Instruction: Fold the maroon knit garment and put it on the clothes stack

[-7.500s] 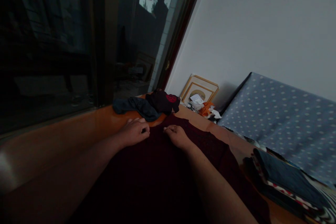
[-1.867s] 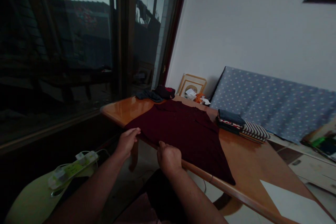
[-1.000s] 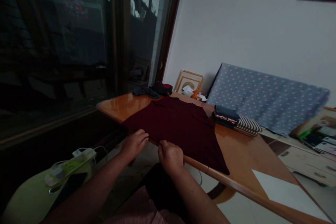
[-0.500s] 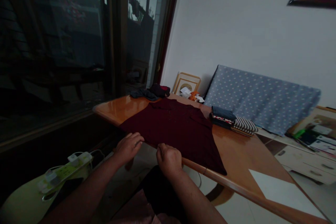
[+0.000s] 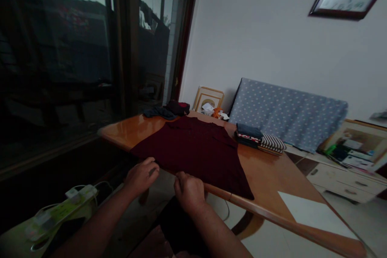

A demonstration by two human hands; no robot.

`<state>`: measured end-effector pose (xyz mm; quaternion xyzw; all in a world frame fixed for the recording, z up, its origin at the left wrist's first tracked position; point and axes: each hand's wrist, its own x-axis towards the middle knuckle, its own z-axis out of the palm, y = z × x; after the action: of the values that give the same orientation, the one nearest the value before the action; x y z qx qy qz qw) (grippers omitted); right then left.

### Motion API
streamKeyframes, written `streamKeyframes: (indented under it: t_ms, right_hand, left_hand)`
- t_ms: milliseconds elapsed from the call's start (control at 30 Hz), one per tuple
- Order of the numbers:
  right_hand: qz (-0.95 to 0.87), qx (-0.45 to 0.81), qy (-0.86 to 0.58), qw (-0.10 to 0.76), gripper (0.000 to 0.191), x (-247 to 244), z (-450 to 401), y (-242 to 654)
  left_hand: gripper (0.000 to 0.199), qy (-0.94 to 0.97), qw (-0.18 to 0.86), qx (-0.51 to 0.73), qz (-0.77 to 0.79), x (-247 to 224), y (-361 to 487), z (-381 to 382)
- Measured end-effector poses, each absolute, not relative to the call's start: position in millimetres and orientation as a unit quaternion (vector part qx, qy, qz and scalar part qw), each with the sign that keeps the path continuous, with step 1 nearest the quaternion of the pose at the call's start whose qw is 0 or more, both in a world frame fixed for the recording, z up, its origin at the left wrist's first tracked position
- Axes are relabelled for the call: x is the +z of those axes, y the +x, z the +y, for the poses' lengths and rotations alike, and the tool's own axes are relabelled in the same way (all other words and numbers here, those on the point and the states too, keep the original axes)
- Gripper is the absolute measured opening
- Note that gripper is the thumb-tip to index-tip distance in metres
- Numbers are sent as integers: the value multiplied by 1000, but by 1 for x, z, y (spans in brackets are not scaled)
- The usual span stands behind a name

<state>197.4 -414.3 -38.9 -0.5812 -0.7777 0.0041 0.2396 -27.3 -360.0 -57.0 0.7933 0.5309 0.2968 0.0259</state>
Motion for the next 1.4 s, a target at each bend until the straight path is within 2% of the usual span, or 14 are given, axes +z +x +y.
streamKeyframes:
  t_ms: [200,367,600,800,1033,1400]
  right_hand:
    - [-739,-5,-596,315,27,-28,-415,233]
    - [-652,-21,-668,358,29,-22,-406,292]
    - [-576,-34,-762,294,31,-24,-406,365]
    - [-517,-29,-803,293,31,-24,-419,406]
    - [-527,12,-820,222,20,-17,-445,417]
    - [-557,-10,-805,204,20,-18,-440,414]
  left_hand:
    - [18,749,-53,382,538,-53,-24,-354]
    - [14,760,-69,391,515,-46,-15,-349]
    - [18,778,-48,338,528,-26,8,-347]
    - [22,836,5,296,463,-27,28,-338]
    - [21,850,16,252,462,-36,48,-333]
    - [24,855,6,213,473,-19,55,-326]
